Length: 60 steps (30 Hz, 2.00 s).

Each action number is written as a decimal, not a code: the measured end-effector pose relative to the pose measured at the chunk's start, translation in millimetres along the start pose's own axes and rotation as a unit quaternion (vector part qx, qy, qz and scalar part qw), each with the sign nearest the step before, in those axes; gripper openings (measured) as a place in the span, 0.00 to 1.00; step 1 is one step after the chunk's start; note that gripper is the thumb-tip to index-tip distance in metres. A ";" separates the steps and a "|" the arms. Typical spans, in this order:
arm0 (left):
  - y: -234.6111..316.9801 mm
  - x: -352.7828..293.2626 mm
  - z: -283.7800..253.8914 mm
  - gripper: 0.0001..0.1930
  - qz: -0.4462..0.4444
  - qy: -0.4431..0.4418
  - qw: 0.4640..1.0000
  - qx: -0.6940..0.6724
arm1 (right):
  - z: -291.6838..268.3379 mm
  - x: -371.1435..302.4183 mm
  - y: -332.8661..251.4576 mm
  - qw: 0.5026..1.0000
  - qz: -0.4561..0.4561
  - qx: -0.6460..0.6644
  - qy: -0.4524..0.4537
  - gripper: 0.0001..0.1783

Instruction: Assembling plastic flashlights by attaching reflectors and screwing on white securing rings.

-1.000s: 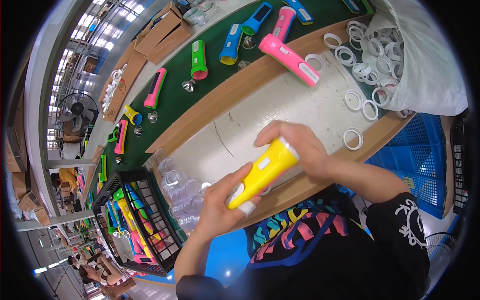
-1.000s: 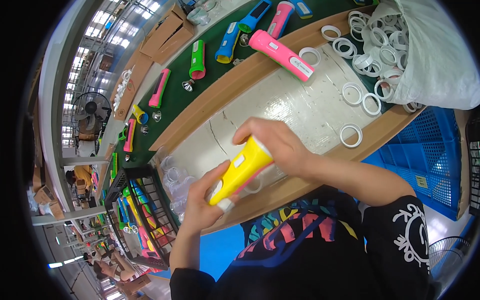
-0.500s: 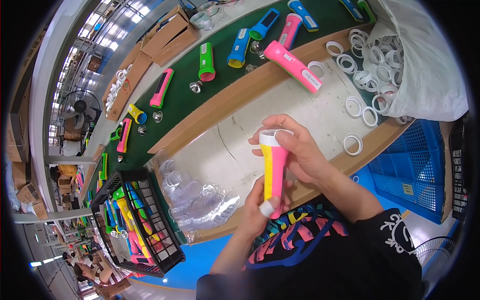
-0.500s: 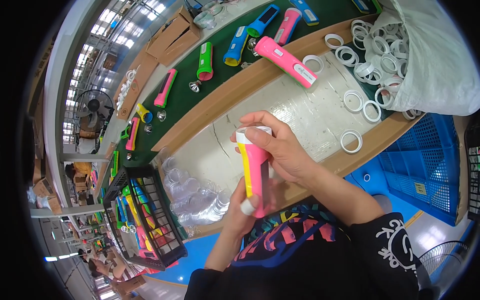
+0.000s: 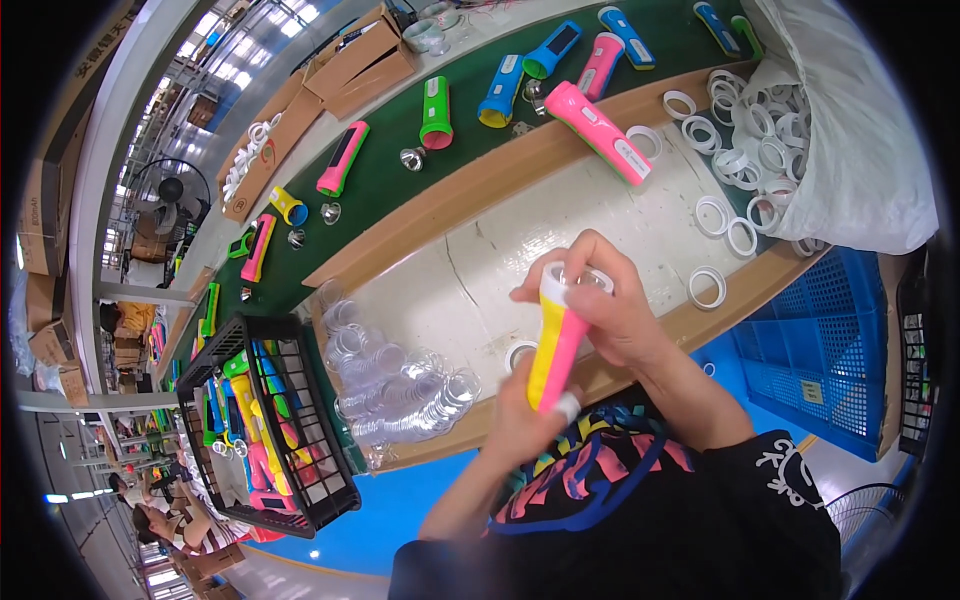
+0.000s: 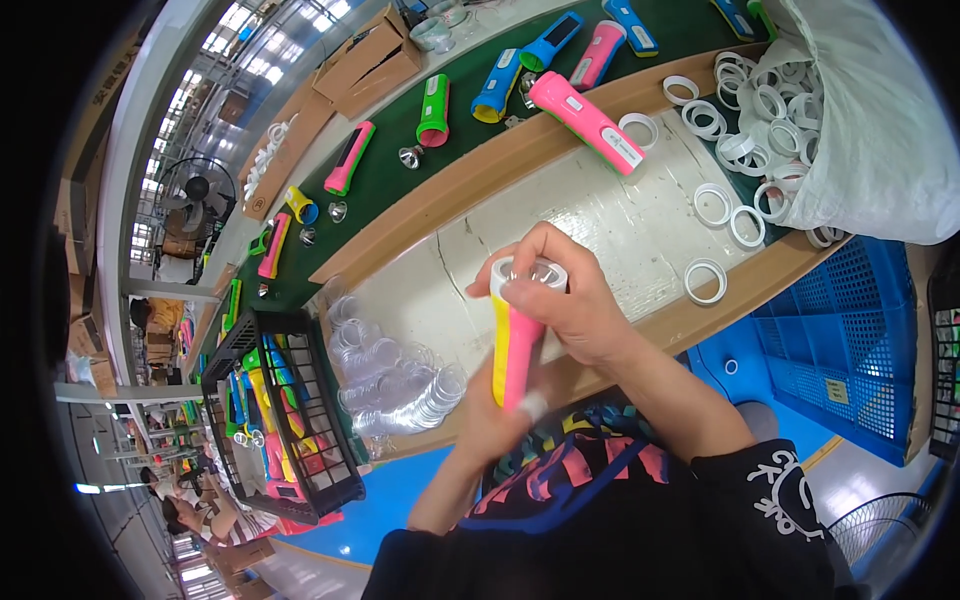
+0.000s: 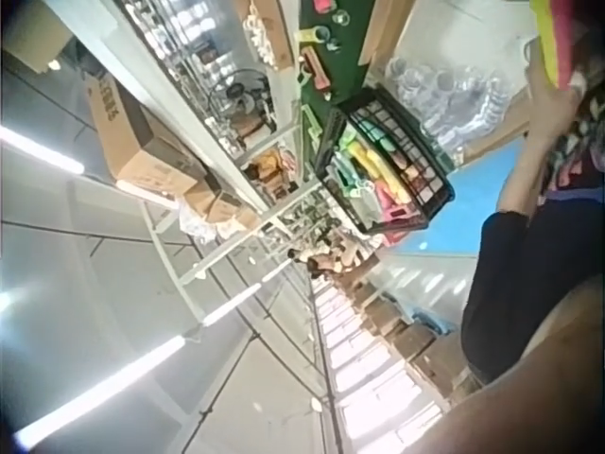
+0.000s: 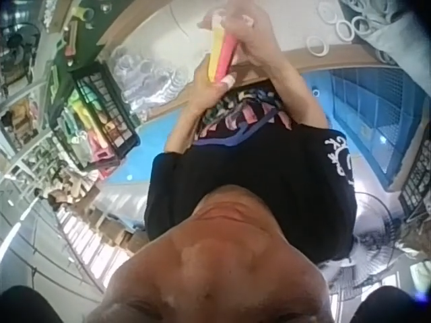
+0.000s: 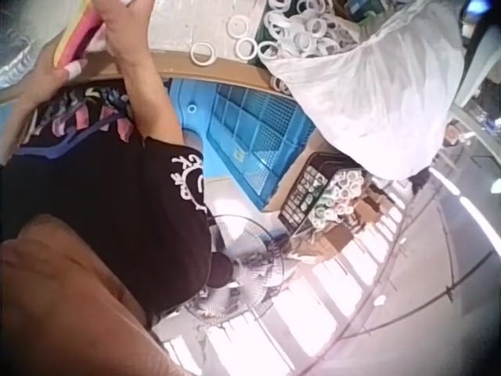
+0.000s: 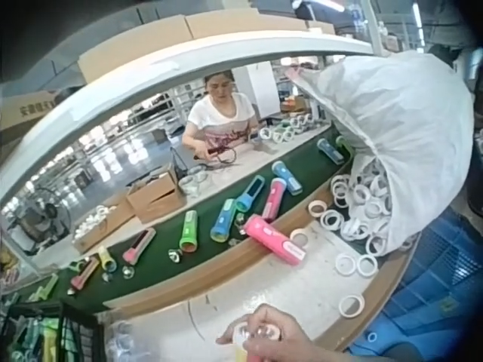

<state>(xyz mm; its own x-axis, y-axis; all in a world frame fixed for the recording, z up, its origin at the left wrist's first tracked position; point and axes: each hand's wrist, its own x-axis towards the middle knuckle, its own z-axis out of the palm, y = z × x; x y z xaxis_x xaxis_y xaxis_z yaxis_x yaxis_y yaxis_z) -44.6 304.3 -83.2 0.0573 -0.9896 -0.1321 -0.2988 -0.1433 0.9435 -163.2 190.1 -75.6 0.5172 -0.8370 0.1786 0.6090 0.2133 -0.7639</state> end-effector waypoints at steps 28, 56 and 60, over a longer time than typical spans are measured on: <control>7.7 4.4 -7.2 0.28 -0.155 -0.108 0.918 -0.349 | -2.7 8.9 6.6 0.990 0.110 0.078 0.049 0.20; -13.6 81.2 -153.9 0.15 -0.039 0.029 0.961 0.271 | -14.8 -13.9 35.0 0.697 0.045 -0.644 -0.310 0.24; -34.5 21.6 -118.6 0.19 0.072 -0.085 0.896 0.429 | -22.7 1.7 5.0 0.877 0.104 -0.440 -0.163 0.30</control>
<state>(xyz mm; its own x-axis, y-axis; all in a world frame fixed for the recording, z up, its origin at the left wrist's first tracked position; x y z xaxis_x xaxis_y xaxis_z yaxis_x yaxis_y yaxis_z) 79.9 289.7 -82.5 -0.1644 -0.9762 -0.1412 -0.9186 0.0993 0.3826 -172.9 178.3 -93.2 0.7934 -0.6076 0.0361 -0.1449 -0.2462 -0.9583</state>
